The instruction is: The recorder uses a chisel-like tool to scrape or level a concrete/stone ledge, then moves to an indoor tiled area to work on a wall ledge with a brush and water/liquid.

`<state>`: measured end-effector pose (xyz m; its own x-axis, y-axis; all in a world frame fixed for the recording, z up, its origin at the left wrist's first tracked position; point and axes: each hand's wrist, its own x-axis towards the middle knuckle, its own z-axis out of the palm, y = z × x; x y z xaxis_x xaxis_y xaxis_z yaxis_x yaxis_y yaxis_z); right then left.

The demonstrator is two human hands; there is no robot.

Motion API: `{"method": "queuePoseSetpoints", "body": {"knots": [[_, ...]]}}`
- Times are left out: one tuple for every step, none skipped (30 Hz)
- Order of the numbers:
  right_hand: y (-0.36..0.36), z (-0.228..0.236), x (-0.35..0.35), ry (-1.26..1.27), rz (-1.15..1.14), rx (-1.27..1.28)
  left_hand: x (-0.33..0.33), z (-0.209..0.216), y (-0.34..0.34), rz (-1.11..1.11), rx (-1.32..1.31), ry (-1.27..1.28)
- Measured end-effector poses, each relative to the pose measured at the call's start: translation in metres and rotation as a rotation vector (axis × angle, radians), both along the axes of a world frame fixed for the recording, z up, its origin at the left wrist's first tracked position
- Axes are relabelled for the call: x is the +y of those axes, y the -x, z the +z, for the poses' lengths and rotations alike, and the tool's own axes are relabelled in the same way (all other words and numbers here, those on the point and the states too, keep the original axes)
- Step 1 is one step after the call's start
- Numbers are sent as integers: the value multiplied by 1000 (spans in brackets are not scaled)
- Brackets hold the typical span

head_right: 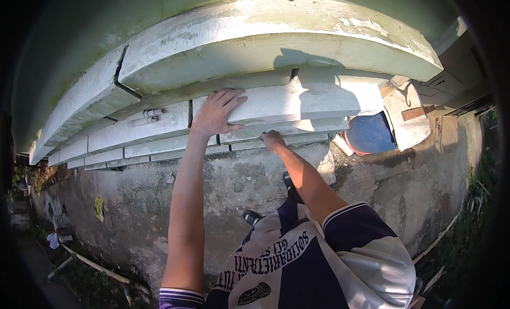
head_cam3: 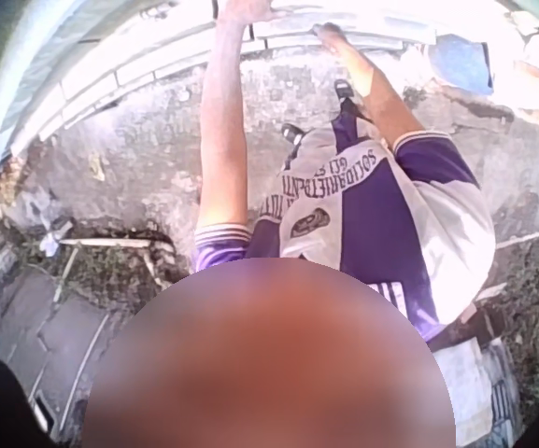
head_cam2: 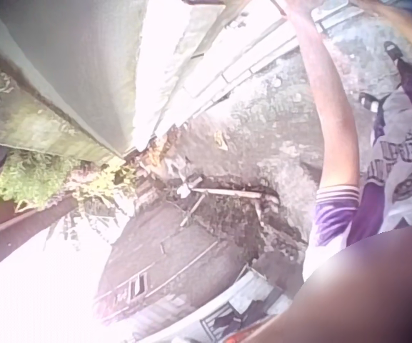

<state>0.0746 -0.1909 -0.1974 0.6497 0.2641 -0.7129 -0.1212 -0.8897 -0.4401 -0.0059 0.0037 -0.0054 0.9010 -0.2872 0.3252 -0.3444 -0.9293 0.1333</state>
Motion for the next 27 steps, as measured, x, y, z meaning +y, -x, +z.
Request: {"method": "queuePoseSetpoints", "body": {"knots": [[6,-8,4,-19,-78,57,1,1,3,4,-6,7],[6,-19,7,-42,-161,108,2,4,2,7,-9,4],[-3,-45,-1,-43,-190,94,-4,8,-8,-16,-29,0],[-22,-80,-23,-65,-193,-27,-19,13,-29,-72,-60,5],[-31,-100,-37,-86,-170,-136,-27,13,-38,-108,-72,10],[-8,-83,-16,-77,-142,-35,-12,6,-21,-61,-55,4],[6,-62,1,-84,-107,-18,0,-1,-4,-17,-40,-2],[16,-37,13,-70,-101,80,8,-5,10,15,-31,-4],[14,-24,12,-55,-132,163,7,-4,9,12,-29,-1],[12,-33,8,-55,-137,161,7,-3,8,11,-26,3],[-4,-52,-10,-55,21,-62,-3,2,-6,-27,-40,6],[-9,-57,-14,-52,204,-272,-7,3,-10,-32,-28,-1],[-14,-61,-15,-50,191,-274,-10,4,-16,-37,-16,-7],[-10,-54,-5,7,108,-244,-8,6,-13,-25,-8,-11],[-4,-46,1,69,25,-211,-6,6,-9,-19,7,-7],[-2,-38,4,67,35,-201,-5,7,-5,-14,21,-2],[-6,-29,5,41,-12,-98,-3,6,-5,-13,24,-2],[-7,-22,6,14,-60,5,-2,5,-4,-11,16,-7],[-6,-20,10,12,-58,6,0,4,-3,-10,7,-13],[-8,-20,9,-5,-46,44,-2,4,-5,-20,2,-12],[-9,-21,7,-24,-34,81,-2,6,-6,-18,10,-8],[-4,-22,8,-26,-42,75,-3,8,-7,-16,17,-5],[5,-24,9,-70,-137,75,-5,7,-8,-24,12,-7],[9,-26,13,-122,-228,74,-4,7,-8,-21,16,-5],[8,-27,10,-133,-233,66,-5,8,-7,-16,21,-4],[5,-29,6,-125,-119,36,-5,7,-6,-22,14,-14],[1,-30,5,-116,-5,5,-6,6,-5,-25,-21,-5]]}}
